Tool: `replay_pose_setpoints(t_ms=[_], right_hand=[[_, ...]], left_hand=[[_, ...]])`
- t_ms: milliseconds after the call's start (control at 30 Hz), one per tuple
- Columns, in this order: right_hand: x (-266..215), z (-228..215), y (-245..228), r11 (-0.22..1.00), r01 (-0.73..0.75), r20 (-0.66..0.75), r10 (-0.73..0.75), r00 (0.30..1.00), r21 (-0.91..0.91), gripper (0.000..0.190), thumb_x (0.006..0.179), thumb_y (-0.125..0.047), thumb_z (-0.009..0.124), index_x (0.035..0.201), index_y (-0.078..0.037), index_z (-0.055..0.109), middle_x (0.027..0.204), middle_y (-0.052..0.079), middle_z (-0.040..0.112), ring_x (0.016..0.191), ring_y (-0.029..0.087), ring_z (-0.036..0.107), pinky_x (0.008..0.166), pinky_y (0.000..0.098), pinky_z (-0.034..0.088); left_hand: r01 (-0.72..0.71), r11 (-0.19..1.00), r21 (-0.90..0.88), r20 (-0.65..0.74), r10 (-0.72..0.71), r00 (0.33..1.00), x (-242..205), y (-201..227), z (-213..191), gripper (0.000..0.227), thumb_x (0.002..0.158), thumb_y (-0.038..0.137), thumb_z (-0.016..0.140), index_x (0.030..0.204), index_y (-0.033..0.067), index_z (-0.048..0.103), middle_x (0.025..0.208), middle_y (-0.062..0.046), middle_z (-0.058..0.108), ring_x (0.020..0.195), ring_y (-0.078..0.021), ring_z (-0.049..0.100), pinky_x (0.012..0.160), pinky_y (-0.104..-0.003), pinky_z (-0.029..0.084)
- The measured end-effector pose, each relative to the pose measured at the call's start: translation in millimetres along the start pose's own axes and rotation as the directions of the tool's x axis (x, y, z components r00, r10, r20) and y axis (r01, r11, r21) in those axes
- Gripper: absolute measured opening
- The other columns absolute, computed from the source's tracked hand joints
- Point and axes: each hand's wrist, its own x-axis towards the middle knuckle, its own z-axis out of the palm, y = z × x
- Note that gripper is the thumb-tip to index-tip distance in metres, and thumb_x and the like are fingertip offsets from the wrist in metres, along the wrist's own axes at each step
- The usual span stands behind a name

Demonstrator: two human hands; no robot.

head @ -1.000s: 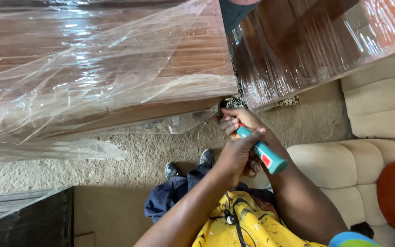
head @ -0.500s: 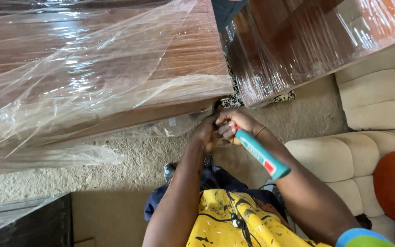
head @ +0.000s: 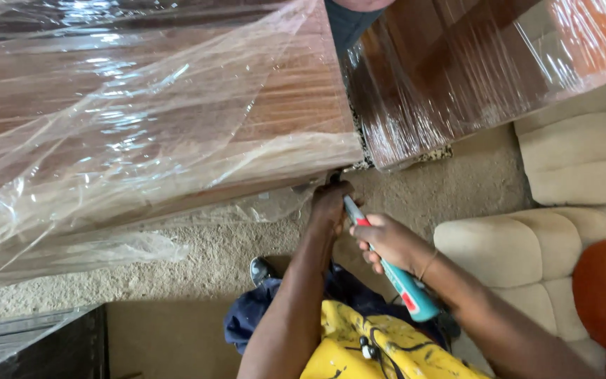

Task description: Prying nails or staples from a wooden furniture frame using a hammer and a pry tool.

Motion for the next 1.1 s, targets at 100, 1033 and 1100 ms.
replay_pose_setpoints(t_ms=[100, 1033, 1100], right_hand=[[-2.4, 4.0, 1.2, 1.000, 0.013, -0.011, -0.013, 1.000, 0.026, 0.016, 0.091, -0.015, 0.061, 0.094, 0.000, 0.061, 0.070, 0.009, 0.049, 0.045, 0.016, 0.051, 0.031, 0.0341, 0.047], [-37.7, -35.0, -79.1, 0.992, -0.129, 0.218, 0.129, 0.967, -0.010, 0.050, 0.093, -0.007, 0.057, 0.137, 0.014, 0.048, 0.086, 0.006, 0.051, 0.061, 0.014, 0.062, 0.036, 0.0263, 0.052], [-39.9, -28.2, -72.3, 0.996, -0.078, 0.170, 0.083, 0.982, -0.040, 0.050, 0.093, -0.010, 0.061, 0.135, 0.014, 0.048, 0.086, 0.010, 0.052, 0.061, 0.017, 0.062, 0.036, 0.0313, 0.054]], left_hand=[[0.011, 0.998, -0.069, -0.032, -0.014, 0.999, -22.3, 20.7, 8.3, 0.028, 0.078, 0.003, 0.069, 0.100, -0.0127, 0.062, 0.080, -0.018, 0.058, 0.061, -0.0300, 0.071, 0.056, -0.046, 0.064], [0.016, 0.989, 0.148, 0.036, -0.021, 0.999, -5.7, 7.6, 0.4, 0.037, 0.087, 0.023, 0.069, 0.110, -0.0058, 0.062, 0.071, -0.013, 0.053, 0.058, -0.0212, 0.062, 0.054, -0.034, 0.051], [-0.020, 0.977, 0.214, 0.051, 0.010, 0.999, -16.7, 15.4, 1.5, 0.031, 0.086, 0.022, 0.065, 0.103, -0.0044, 0.063, 0.071, -0.009, 0.051, 0.059, -0.0185, 0.057, 0.055, -0.032, 0.051]])
